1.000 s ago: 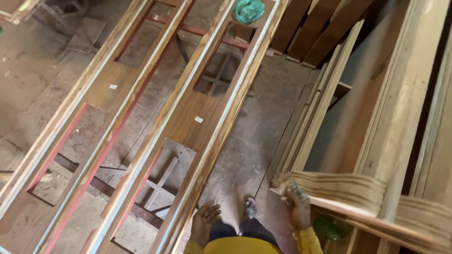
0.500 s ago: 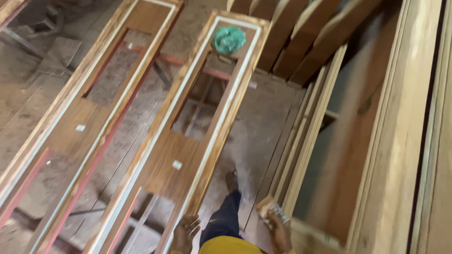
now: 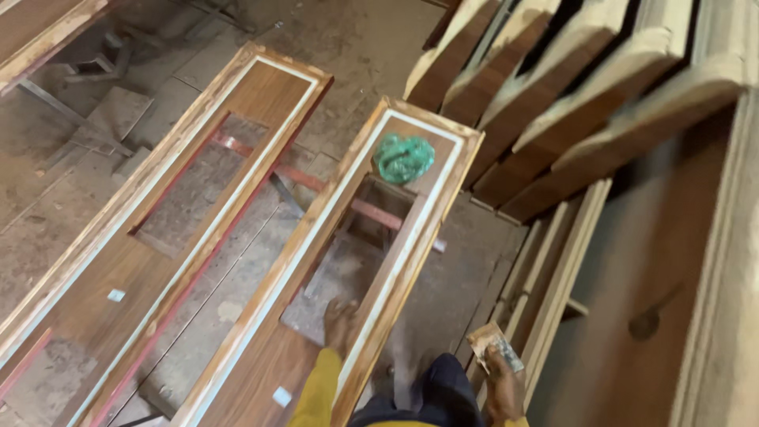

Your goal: The person lifts a wooden frame and places it on a workbench. They then use a sanding block to sand the edges and surfaces of the frame repeatedly.

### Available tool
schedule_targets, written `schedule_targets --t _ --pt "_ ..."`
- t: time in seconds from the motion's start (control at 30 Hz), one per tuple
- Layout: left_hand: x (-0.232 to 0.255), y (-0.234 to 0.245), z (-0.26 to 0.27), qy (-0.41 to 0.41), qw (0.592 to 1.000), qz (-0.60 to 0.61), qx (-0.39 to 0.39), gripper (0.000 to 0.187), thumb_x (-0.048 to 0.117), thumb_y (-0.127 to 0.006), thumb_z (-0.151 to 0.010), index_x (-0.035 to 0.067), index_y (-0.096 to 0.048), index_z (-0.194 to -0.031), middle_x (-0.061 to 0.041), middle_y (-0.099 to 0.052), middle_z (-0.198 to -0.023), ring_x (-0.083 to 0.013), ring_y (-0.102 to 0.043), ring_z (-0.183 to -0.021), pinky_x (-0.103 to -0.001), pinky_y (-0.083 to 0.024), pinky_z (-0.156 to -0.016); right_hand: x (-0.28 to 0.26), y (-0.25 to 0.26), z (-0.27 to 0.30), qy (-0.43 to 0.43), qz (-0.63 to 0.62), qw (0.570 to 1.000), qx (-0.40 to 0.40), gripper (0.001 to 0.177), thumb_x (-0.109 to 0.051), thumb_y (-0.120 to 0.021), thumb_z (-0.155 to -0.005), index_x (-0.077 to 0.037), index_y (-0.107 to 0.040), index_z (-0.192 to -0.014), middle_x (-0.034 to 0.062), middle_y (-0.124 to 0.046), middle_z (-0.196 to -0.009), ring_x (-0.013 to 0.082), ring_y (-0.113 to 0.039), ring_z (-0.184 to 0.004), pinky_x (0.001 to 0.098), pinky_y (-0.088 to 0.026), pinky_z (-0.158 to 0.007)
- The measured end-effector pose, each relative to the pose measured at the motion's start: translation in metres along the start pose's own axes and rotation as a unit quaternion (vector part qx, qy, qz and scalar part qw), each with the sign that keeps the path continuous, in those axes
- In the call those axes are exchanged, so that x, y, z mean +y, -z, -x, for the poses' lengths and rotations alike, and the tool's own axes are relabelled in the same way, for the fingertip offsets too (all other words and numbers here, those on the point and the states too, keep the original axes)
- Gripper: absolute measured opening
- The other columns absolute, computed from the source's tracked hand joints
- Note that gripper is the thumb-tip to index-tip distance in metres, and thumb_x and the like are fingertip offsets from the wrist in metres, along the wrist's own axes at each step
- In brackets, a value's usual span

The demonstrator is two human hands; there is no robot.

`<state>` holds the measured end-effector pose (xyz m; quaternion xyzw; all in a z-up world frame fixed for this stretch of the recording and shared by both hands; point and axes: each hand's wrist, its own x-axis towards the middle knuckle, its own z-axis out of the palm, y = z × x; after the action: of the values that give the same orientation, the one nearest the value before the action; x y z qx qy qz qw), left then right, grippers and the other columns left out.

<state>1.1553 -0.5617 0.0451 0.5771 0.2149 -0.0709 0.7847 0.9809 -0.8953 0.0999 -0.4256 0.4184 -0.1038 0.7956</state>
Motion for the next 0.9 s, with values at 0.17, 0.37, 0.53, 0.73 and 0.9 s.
schedule_targets --t 0.17,0.37,0.53,0.73,0.9 --pt "0.005 -0.114 -0.109 -0.108 0.963 -0.245 -0.037 0.098 0.029 -0.088 -0.072 0.014 -0.038 -0.154 -0.019 -0.055 -0.146 -0.0326 -0.055 -0.133 -0.043 -0.046 -0.11 -0.018 -0.028 -0.099 -0.041 -0.007 0.999 0.028 0.031 -0.007 -0.058 -0.094 0.002 -0.065 -0.123 0.0088 -0.071 -0.113 0.0216 -0.068 -0.102 0.0411 -0.054 -0.084" --pt "0.059 -0.249 -0.215 -0.088 0.87 -0.483 0.055 0.128 0.035 -0.095 -0.062 0.025 -0.016 -0.162 -0.024 -0.009 -0.167 -0.0466 -0.011 -0.153 -0.056 -0.024 -0.121 -0.069 -0.073 -0.232 -0.078 0.018 0.996 -0.033 0.03 -0.007 -0.063 -0.094 0.007 -0.067 -0.121 0.0118 -0.072 -0.11 0.0252 -0.068 -0.098 0.0426 -0.053 -0.085" --pt "0.082 -0.348 -0.275 -0.192 0.81 -0.548 0.074 0.114 0.041 -0.088 -0.069 0.028 -0.023 -0.161 -0.03 -0.012 -0.164 -0.0506 -0.016 -0.152 -0.059 -0.025 -0.12 -0.123 -0.084 -0.317 -0.106 0.074 0.992 0.003 0.031 -0.004 -0.063 -0.091 0.004 -0.068 -0.121 0.0129 -0.073 -0.11 0.0239 -0.07 -0.099 0.0404 -0.055 -0.084" --pt "0.045 -0.371 -0.344 -0.079 0.741 -0.642 0.182 0.073 0.044 -0.076 -0.085 0.025 -0.05 -0.15 -0.017 -0.044 -0.153 -0.0425 -0.043 -0.139 -0.06 -0.04 -0.11 -0.181 -0.061 -0.391 -0.134 0.102 0.984 0.063 0.033 -0.005 -0.063 -0.093 0.003 -0.068 -0.124 0.0142 -0.073 -0.116 0.0287 -0.07 -0.104 0.0441 -0.055 -0.087" --pt "0.068 -0.339 -0.374 -0.029 0.851 -0.512 0.111 0.052 0.05 -0.058 -0.11 0.003 -0.078 -0.107 -0.02 -0.082 -0.101 -0.0281 -0.073 -0.087 -0.036 -0.054 -0.084 -0.203 -0.053 -0.402 -0.085 0.129 0.987 0.043 0.034 -0.006 -0.067 -0.095 0.008 -0.069 -0.126 0.0164 -0.074 -0.116 0.029 -0.069 -0.104 0.0389 -0.055 -0.09"
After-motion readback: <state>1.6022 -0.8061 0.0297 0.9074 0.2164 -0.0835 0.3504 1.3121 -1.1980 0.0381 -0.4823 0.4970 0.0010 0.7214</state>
